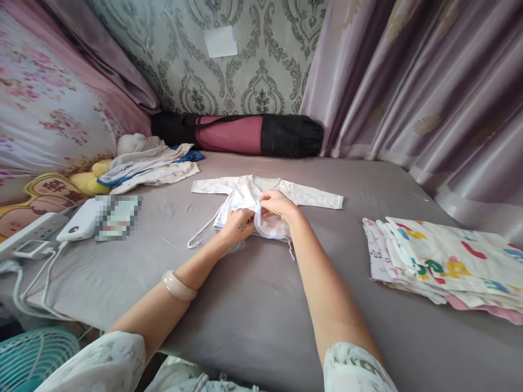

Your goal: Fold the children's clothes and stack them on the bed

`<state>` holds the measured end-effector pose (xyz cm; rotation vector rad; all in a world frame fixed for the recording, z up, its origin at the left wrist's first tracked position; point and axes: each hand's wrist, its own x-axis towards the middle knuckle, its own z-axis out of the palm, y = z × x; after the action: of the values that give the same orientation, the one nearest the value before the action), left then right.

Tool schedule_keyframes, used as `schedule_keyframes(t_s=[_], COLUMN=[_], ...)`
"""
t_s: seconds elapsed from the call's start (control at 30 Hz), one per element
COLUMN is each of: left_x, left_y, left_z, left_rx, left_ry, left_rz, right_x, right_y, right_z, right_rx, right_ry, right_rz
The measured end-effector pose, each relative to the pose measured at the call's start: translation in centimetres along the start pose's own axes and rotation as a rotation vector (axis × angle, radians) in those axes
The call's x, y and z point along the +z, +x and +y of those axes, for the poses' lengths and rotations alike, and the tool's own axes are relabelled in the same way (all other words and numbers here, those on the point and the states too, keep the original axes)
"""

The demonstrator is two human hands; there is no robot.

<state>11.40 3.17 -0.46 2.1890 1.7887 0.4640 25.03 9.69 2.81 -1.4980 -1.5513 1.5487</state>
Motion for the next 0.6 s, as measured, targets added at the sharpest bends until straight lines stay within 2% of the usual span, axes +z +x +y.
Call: schedule_keyframes(t_s=[0.1,0.17,0.27,0.33,0.4,0.5,0.6], left_x=[-0.7,-1.5,-2.9,-3.5,-3.8,-3.7,-3.8], left_y=[-0.5,-0.7,-1.0,-1.1,-1.2,-1.1,-1.0], left_z=[-0.1,-0.7,-2.5,-3.9,-5.1,-6.1,-6.4], left_rx=[-0.014,-0.080,-0.252,-0.377,-0.468,-0.511,-0.511], left_ry=[0.022,0.016,0.117,0.203,0.234,0.190,0.117], left_rz=[-0.005,0.053,0.222,0.271,0.234,0.119,0.040], right_x=[0.0,-0.3,-1.2,-1.9,-2.3,-2.0,-0.7], right_y=[-0.4,-0.6,0.2,1.5,3.2,5.6,7.4], right_z=[-0.2,-0.3,0.0,0.3,0.4,0.0,-0.9], right_rx=[0.032,0.022,-0.029,-0.069,-0.118,-0.160,-0.094], right_ry=[-0.032,-0.079,-0.181,-0.291,-0.461,-0.684,-0.805], right_rz=[-0.034,-0.032,0.081,0.206,0.299,0.358,0.365])
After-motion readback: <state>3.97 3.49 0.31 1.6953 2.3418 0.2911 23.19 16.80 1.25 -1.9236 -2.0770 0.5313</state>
